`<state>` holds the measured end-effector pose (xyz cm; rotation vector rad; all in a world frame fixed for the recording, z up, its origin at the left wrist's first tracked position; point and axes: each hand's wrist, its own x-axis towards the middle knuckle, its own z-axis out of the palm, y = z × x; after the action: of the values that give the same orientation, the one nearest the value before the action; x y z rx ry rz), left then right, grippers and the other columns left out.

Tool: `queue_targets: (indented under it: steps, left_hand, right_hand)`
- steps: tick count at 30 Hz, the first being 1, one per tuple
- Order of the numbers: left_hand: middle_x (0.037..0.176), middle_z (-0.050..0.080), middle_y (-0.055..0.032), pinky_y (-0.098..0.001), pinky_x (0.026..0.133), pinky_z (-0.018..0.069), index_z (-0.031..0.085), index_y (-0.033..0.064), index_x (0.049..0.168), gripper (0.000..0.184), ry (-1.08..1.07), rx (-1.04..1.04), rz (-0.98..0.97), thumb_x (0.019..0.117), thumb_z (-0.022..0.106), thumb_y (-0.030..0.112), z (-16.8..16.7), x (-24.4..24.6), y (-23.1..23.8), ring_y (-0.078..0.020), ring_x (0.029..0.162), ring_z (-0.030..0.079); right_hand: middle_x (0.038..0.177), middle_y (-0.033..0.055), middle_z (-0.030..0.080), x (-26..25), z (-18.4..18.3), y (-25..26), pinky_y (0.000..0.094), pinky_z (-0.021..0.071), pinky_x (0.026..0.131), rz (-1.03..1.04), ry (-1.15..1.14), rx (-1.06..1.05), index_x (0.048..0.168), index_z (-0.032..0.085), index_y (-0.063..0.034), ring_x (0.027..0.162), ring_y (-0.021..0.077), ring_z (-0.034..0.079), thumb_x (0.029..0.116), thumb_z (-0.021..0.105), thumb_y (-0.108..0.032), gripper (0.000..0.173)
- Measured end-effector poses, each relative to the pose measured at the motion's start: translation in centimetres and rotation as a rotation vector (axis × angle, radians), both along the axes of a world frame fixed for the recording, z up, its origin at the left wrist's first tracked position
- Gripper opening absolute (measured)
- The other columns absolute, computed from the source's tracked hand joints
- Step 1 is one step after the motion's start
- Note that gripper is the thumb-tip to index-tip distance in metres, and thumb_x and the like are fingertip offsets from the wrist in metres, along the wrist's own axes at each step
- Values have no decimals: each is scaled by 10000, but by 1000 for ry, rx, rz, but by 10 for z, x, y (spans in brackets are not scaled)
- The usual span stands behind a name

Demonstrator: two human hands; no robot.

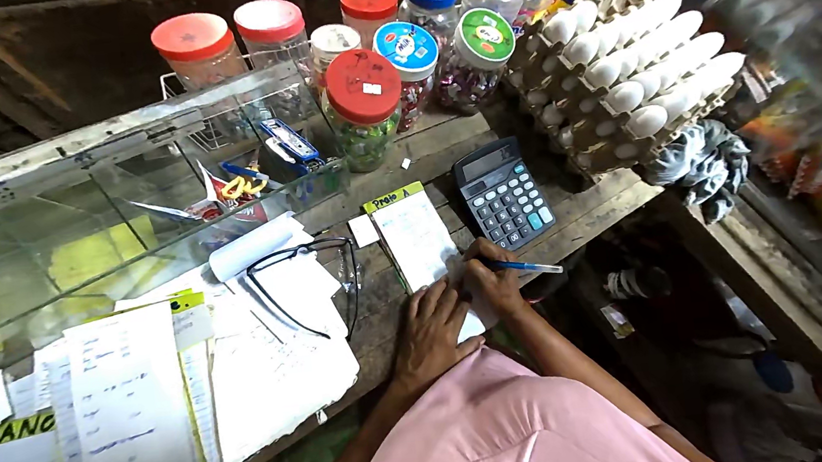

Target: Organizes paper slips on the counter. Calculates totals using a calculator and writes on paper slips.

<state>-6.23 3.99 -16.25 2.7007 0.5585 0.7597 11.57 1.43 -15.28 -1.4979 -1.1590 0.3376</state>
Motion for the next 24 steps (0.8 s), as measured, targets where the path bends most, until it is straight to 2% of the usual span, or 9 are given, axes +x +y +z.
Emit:
queue_targets:
  steps: [6, 12, 14, 16, 18, 20, 22, 24]
  left_hand:
    - [1353, 675, -57, -484, 1116, 387, 754, 170, 1176, 527, 4, 4, 5, 912, 601, 600, 0, 0, 0, -267, 1344, 558]
    - [1348, 678, -77, -512, 1098, 404, 758, 144, 1156, 517, -22, -23, 2, 889, 647, 572, 0, 0, 0, -289, 1320, 580]
    - [1355, 674, -71, -507, 1102, 399, 755, 149, 1169, 528, -19, -21, 6, 886, 645, 581, 0, -1, 0, -283, 1324, 576]
    - [1352, 676, -66, -510, 1104, 403, 754, 152, 1172, 537, -21, -32, -10, 895, 633, 596, 1, -3, 1, -289, 1328, 572]
    - [1376, 661, -67, -509, 1126, 392, 751, 163, 1192, 534, -49, -82, -37, 917, 617, 600, 1, -7, 3, -301, 1352, 550]
    - [1416, 628, -105, -502, 1167, 370, 750, 156, 1213, 521, -125, -168, -10, 929, 636, 577, 0, -10, 3, -322, 1384, 516]
    - [1443, 593, -169, -491, 1183, 368, 750, 128, 1223, 487, -190, -245, 129, 928, 672, 508, 3, -14, 0, -350, 1397, 501]
    - [1458, 562, -219, -490, 1174, 381, 733, 88, 1247, 448, -184, -333, 292, 924, 694, 396, 12, -18, -7, -375, 1394, 498]
  right_hand:
    - [683, 2, 621, 0, 0, 1, 180, 487, 606, -16, -41, 5, 758, 653, -16, 630, 13, 577, 840, 576, -54, 118]
    - [684, 13, 623, 0, 1, 1, 185, 484, 608, -27, -83, -13, 758, 656, -6, 634, 18, 579, 837, 573, -57, 126]
    - [676, 0, 602, 0, 2, 1, 185, 469, 608, -15, -45, -31, 745, 642, -15, 633, 13, 562, 838, 564, -51, 127]
    - [677, -35, 582, -1, 2, 1, 172, 466, 605, 8, 103, 15, 739, 623, -38, 629, -1, 547, 836, 548, -20, 124]
    - [727, -55, 605, -1, 4, -1, 192, 496, 613, 30, 260, 52, 825, 625, -71, 643, 9, 566, 876, 536, -26, 111]
    - [820, 1, 654, -1, 9, -10, 236, 542, 611, 17, 219, 21, 1015, 634, -14, 671, 54, 610, 977, 531, -90, 133]
    - [995, 98, 719, -2, 18, -23, 309, 615, 769, -13, 28, -95, 1195, 628, 64, 856, 124, 704, 1045, 468, -125, 290]
    - [1101, 158, 736, -5, 20, -34, 364, 596, 899, -47, -197, -205, 1230, 660, 68, 1001, 191, 723, 1049, 467, -112, 320]
